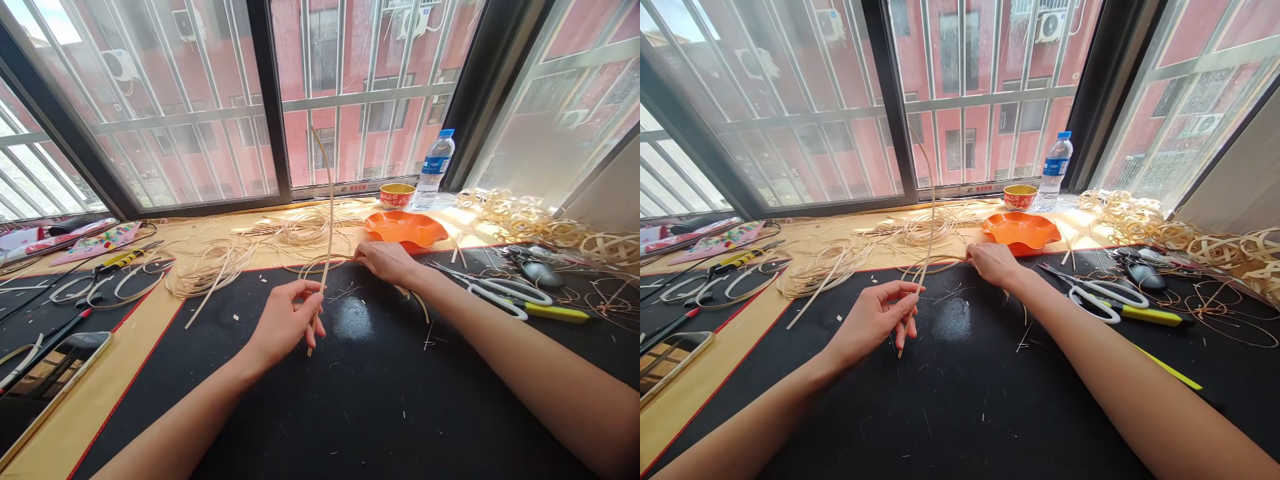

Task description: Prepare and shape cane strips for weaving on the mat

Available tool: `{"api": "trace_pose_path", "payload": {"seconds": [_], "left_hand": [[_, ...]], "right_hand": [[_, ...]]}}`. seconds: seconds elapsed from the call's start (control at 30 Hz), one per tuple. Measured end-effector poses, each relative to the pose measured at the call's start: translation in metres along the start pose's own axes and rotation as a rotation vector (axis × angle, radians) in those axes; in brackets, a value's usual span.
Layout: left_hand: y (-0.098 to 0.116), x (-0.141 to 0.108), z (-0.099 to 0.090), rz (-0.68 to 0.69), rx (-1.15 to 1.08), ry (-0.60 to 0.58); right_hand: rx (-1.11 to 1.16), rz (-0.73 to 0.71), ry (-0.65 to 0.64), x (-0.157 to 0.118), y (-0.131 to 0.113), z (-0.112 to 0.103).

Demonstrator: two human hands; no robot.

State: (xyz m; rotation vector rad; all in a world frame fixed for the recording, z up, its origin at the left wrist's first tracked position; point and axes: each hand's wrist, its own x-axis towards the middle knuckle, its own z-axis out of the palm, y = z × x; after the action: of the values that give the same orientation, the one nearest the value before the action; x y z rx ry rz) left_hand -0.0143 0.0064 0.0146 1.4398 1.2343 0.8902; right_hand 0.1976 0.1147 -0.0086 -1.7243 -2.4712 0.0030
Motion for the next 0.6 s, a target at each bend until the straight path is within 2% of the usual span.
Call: {"api": "trace_pose_path", "payload": {"seconds": [0.23,0.47,0.6], "left_hand": [[-0.001,0.001,0.002,-0.029,0.032,-0.014],[-0.001,0.004,-0.002,-0.011,0.071,-0.048],[-0.001,0.003,-0.003,-0.016,0.046,-0.11]], "right_hand": [[0.242,0.076,0.086,0.002,0.01,-0.002],[0.741,0.115,0.099,0.006,0.024,-0.001],[0.982,0.142,0.093,0.003,0.032,-0.006]]}}
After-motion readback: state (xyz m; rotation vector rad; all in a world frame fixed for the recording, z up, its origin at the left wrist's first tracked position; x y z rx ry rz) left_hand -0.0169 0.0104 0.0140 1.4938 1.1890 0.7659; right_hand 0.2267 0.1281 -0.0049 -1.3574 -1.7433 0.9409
